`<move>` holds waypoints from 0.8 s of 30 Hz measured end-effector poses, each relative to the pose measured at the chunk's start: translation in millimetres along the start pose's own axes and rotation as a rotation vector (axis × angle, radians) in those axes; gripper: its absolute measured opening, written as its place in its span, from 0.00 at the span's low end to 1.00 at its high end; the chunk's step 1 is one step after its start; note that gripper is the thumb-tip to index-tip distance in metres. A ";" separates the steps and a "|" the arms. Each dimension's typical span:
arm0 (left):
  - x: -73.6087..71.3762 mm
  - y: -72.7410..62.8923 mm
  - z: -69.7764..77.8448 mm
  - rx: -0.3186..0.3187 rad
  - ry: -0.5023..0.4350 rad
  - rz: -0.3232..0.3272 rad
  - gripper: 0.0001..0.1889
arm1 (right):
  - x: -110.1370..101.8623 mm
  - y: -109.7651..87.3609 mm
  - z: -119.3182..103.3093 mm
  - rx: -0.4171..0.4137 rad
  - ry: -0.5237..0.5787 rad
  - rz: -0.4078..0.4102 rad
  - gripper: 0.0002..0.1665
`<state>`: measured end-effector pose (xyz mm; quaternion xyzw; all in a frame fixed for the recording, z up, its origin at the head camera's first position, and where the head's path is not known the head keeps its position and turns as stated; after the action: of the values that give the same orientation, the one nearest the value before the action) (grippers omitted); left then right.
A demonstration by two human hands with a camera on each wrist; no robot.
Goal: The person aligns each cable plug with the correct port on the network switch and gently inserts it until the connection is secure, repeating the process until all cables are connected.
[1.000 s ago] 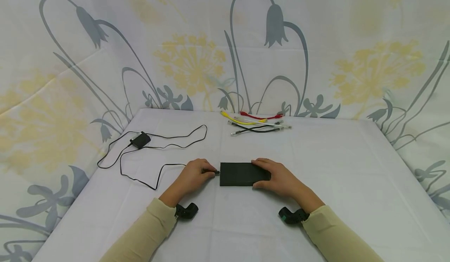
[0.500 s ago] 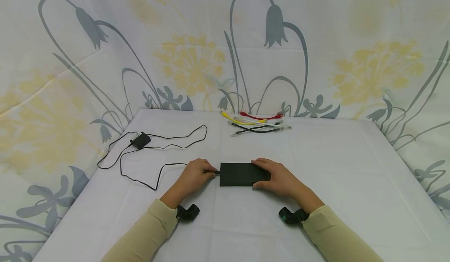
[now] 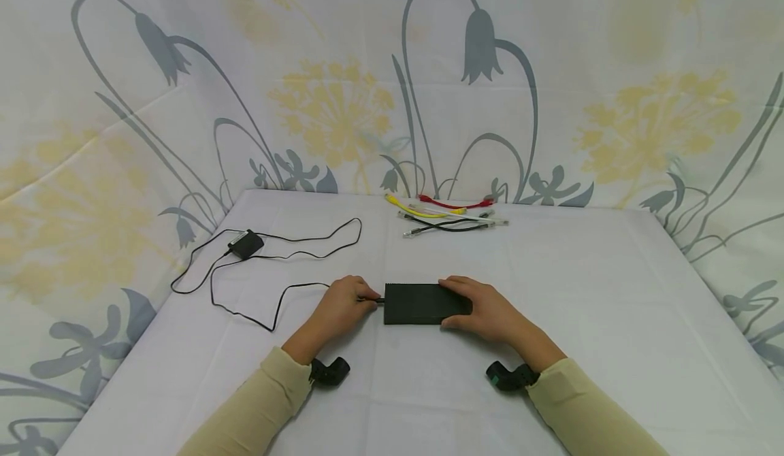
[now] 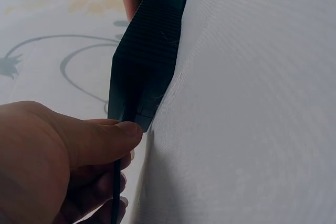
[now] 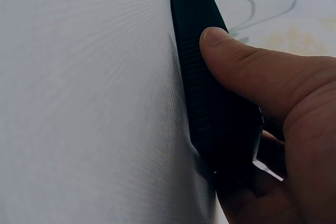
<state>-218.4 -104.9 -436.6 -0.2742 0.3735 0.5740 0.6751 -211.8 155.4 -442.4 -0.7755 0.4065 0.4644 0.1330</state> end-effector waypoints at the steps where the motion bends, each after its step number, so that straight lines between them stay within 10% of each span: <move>1: -0.2 -0.2 0.2 0.002 -0.004 -0.001 0.06 | 0.0 0.0 0.1 0.000 0.000 -0.002 0.45; 24: -0.7 1.8 -4.3 -0.012 -0.079 -0.083 0.06 | 1.1 1.2 2.3 0.009 -0.003 -0.007 0.46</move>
<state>-221.0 -108.4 -438.4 -0.2707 0.3315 0.5582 0.7108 -213.8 155.5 -444.4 -0.7756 0.4057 0.4632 0.1385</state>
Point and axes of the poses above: each hand's wrist, its own y-axis towards the middle knuckle, its own x-axis out of the palm, z = x × y, the point moved 4 cm from there along y, towards the middle knuckle, and after that the axes turned 11 degrees about -x, right-handed, at the moved point
